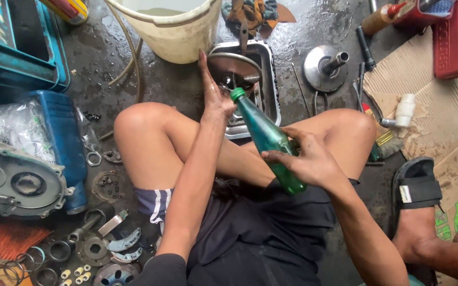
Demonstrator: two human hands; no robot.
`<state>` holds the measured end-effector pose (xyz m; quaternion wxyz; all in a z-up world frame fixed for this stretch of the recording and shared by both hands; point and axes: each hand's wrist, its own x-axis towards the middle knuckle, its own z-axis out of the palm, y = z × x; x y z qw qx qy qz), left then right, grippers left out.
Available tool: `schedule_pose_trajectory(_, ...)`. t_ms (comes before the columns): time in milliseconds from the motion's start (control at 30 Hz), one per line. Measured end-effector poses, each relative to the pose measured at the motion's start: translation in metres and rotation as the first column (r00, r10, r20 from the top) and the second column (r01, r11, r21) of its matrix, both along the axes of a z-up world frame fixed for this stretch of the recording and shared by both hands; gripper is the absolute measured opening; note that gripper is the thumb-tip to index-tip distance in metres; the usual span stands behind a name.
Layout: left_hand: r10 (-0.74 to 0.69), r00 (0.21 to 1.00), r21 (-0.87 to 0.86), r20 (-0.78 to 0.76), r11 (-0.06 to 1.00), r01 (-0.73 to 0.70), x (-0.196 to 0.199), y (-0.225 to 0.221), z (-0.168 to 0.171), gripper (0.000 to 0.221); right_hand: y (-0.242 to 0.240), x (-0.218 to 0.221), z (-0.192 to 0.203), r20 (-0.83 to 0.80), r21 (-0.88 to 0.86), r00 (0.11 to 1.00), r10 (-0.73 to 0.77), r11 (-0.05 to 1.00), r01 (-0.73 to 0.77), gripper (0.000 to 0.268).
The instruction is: Scrubbing a metal engine component with a brush and rinsing it with solvent from a bottle while sitting on the floor.
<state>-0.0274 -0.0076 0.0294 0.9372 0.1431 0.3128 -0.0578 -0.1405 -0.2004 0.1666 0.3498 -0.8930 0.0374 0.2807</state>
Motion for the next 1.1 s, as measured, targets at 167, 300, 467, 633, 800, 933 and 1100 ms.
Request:
schedule_pose_trajectory(167,-0.016,1.000,-0.156,-0.027,0.988,0.011,0.001,0.004,0.003,0.126,-0.015,0.007,-0.012,0.055,-0.142,0.998,0.016,0.990,-0.008,0.065)
schedule_pose_trajectory(300,0.014,1.000,-0.233,-0.014,0.972,-0.017,0.003,0.006,-0.001,0.132,-0.019,0.010,-0.008,-0.036,-0.107,0.996,-0.080,0.991,0.076,0.065)
schedule_pose_trajectory(467,0.021,1.000,-0.263,0.008,0.965,-0.018,0.001,0.008,0.006,0.128,-0.026,0.007,-0.021,-0.343,0.175,0.894,-0.287,0.916,0.362,0.068)
schedule_pose_trajectory(633,0.067,0.980,-0.370,-0.189,0.919,-0.134,0.006,0.012,0.018,0.145,-0.061,-0.003,-0.076,-0.333,0.442,0.886,-0.322,0.777,0.448,0.042)
schedule_pose_trajectory(800,0.071,0.975,-0.335,-0.211,0.932,-0.140,0.005,0.011,0.024,0.142,-0.036,0.002,-0.040,-0.460,0.395,0.808,-0.368,0.730,0.557,0.033)
schedule_pose_trajectory(933,0.079,0.974,-0.323,-0.212,0.935,-0.147,0.005,0.010,0.018,0.141,-0.020,0.013,-0.022,-0.487,0.432,0.774,-0.404,0.659,0.616,0.040)
schedule_pose_trajectory(1100,0.051,0.975,-0.312,-0.215,0.943,-0.118,0.006,0.014,0.015,0.139,-0.028,0.025,-0.032,-0.463,0.458,0.792,-0.398,0.658,0.598,0.033)
